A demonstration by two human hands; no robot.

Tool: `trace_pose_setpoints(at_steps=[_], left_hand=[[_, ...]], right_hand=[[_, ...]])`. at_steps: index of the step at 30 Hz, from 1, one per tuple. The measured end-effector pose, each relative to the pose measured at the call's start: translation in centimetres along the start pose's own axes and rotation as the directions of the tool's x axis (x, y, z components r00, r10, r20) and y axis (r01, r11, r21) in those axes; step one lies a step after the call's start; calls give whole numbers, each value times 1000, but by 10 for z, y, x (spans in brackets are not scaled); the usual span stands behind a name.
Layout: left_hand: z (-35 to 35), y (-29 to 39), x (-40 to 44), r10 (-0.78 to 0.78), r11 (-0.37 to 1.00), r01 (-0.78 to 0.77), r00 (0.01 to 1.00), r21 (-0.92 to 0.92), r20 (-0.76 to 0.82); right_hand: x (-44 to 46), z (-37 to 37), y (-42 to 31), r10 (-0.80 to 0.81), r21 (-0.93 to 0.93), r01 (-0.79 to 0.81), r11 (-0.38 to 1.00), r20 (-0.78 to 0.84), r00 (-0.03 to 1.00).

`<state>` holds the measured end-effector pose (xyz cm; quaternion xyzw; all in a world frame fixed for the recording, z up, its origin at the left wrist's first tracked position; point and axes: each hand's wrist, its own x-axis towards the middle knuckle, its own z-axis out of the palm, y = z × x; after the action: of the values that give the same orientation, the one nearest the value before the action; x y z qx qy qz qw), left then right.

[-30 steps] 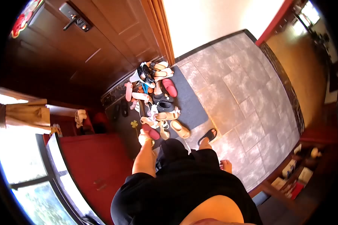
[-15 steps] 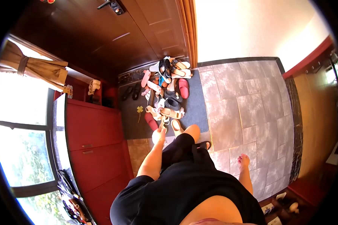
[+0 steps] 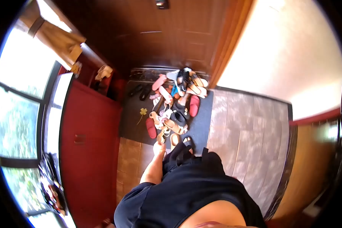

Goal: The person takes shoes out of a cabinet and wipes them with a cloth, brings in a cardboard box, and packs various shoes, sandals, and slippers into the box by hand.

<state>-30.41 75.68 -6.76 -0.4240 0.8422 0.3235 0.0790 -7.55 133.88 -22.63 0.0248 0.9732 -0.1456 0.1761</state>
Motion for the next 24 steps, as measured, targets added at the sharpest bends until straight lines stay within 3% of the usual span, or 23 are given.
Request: trace_pose_setpoints(at_steps=[1, 3, 4, 6, 8, 10, 11, 13, 15, 17, 18, 19, 21, 24], left_hand=[[-10, 27, 10, -40, 995, 38, 999, -93, -25], [-17, 42, 34, 32, 978, -46, 997, -203, -72], [-16, 46, 44, -18, 958, 1, 998, -285, -57], [-24, 64, 53, -76, 937, 58, 996, -345, -39], [-16, 56, 63, -167, 932, 130, 983, -338, -80], [-12, 32, 59, -218, 943, 183, 971, -278, -100], [-6, 17, 52, -356, 885, 301, 929, -356, -99], [18, -39, 53, -339, 893, 237, 913, -382, -226], [-1, -22, 30, -491, 689, 223, 844, -689, -218], [-8, -32, 29, -539, 707, 264, 802, -656, -258], [-26, -5, 22, -544, 633, 193, 800, -749, -254], [-45, 15, 26, -678, 432, 218, 718, -875, -156], [-64, 43, 38, -678, 468, 208, 707, -859, -199], [-76, 52, 97, -323, 856, 19, 799, -516, -507]], right_hand=[[21, -10, 30, -18, -60, 30, 998, 192, 981], [55, -91, 0, 174, 179, -224, 958, 259, 950], [76, -121, -14, 292, 371, -388, 844, 289, 912], [126, -171, -41, 500, 697, -592, 404, 374, 781], [181, -208, -60, 526, 770, -580, 265, 388, 756], [241, -230, -64, 355, 762, -510, 400, 384, 852], [264, -241, -78, 390, 782, -522, 340, 387, 835], [334, -257, -126, 439, 797, -536, 278, 390, 809], [395, -276, -171, 421, 794, -528, 300, 386, 821], [443, -306, -224, 323, 801, -473, 366, 368, 872], [462, -326, -255, 233, 807, -419, 417, 350, 907], [477, -342, -287, 138, 810, -365, 459, 340, 930], [510, -364, -342, -21, 838, -248, 486, 295, 955], [530, -401, -431, -142, 889, -132, 439, 213, 967]])
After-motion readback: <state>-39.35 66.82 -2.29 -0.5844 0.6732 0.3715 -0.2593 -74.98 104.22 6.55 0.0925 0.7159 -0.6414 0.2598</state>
